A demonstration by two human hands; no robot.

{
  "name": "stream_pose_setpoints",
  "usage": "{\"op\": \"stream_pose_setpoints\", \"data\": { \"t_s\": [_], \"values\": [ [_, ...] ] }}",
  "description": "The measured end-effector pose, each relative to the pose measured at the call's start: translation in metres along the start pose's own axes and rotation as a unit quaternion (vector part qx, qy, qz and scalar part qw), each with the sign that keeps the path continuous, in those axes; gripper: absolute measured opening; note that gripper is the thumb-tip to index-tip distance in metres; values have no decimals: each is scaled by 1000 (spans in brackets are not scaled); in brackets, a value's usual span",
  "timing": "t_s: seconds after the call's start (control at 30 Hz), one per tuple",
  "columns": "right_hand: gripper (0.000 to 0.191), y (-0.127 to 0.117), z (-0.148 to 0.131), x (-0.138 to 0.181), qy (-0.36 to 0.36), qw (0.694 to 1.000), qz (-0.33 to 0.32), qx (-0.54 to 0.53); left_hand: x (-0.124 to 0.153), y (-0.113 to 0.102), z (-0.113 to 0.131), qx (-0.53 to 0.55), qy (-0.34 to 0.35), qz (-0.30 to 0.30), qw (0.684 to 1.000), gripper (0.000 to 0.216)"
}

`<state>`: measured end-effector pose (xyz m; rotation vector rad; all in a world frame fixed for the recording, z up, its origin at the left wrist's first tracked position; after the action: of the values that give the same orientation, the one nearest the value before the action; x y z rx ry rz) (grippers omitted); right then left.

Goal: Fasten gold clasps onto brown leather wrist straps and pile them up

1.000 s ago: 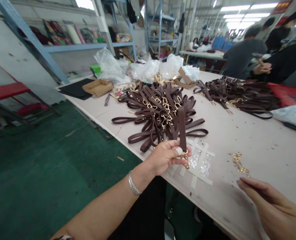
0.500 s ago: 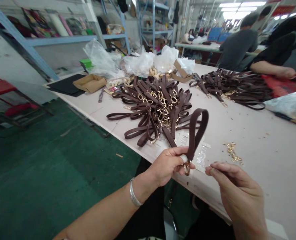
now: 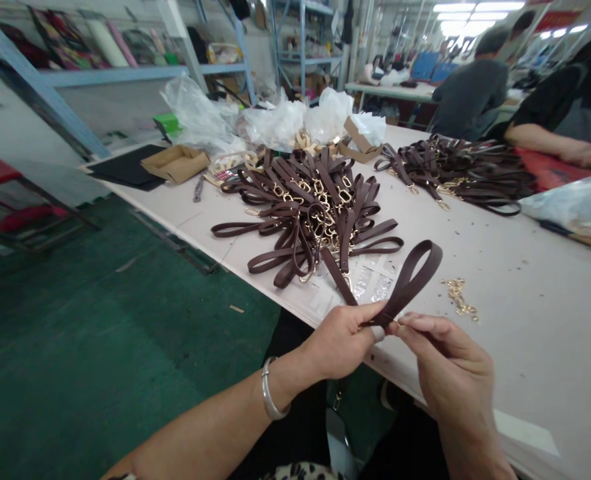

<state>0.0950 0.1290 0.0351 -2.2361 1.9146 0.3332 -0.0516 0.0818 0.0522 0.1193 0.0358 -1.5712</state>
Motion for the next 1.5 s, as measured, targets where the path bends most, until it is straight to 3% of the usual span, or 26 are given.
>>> {"op": "stream_pose_setpoints", "data": {
  "t_s": [0.1, 0.27, 0.57, 0.9, 1.1, 1.2, 1.3, 1.37, 1.4, 1.43, 1.5],
  "values": [
    [12, -8, 1, 3, -13, 999, 28, 18, 0, 0, -7, 84, -53, 15, 995, 39],
    [14, -6, 2, 7, -10, 999, 24, 44, 4, -2, -10, 49, -79, 49, 994, 26],
    [16, -9, 7, 5, 13, 998, 15, 54, 8, 2, 2, -59, -10, 37, 998, 39],
    [16, -5, 2, 13, 61, 997, -5, 42, 13, 1, 6, -237, 36, 42, 970, 41],
    [22, 5, 2, 9, 80, 996, -7, -44, 13, 2, -8, -317, 67, 21, 946, 46],
    [23, 2, 4, 6, 84, 996, -10, -29, 6, 5, -16, -318, 80, 33, 944, 43],
    [23, -27, 5, 2, 64, 996, -25, 64, -1, 8, -20, -295, 60, 40, 953, 40],
    [25, -70, 6, -4, 26, 976, 8, 217, -4, 7, -23, -259, 17, 44, 965, 41],
    [25, -97, 5, -8, 4, 951, 38, 307, -5, 5, -24, -236, -6, 48, 970, 42],
    [26, -125, 4, -12, -17, 905, 74, 419, -5, 3, -25, -213, -28, 52, 975, 43],
    [29, -177, 6, -21, -20, 854, 116, 507, -6, -1, -27, -177, -56, 62, 981, 45]
  ]
}}
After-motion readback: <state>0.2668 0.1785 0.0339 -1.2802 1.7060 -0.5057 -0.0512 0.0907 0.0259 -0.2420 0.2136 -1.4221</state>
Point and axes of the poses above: each hand's wrist, its own x-axis away from the middle knuckle, its own y-axis out of the palm, z = x × y, the point moved 5 cm from there along -x, towards the middle knuckle, and after that the axes turned 2 degrees about z, right-handed, at the moved point
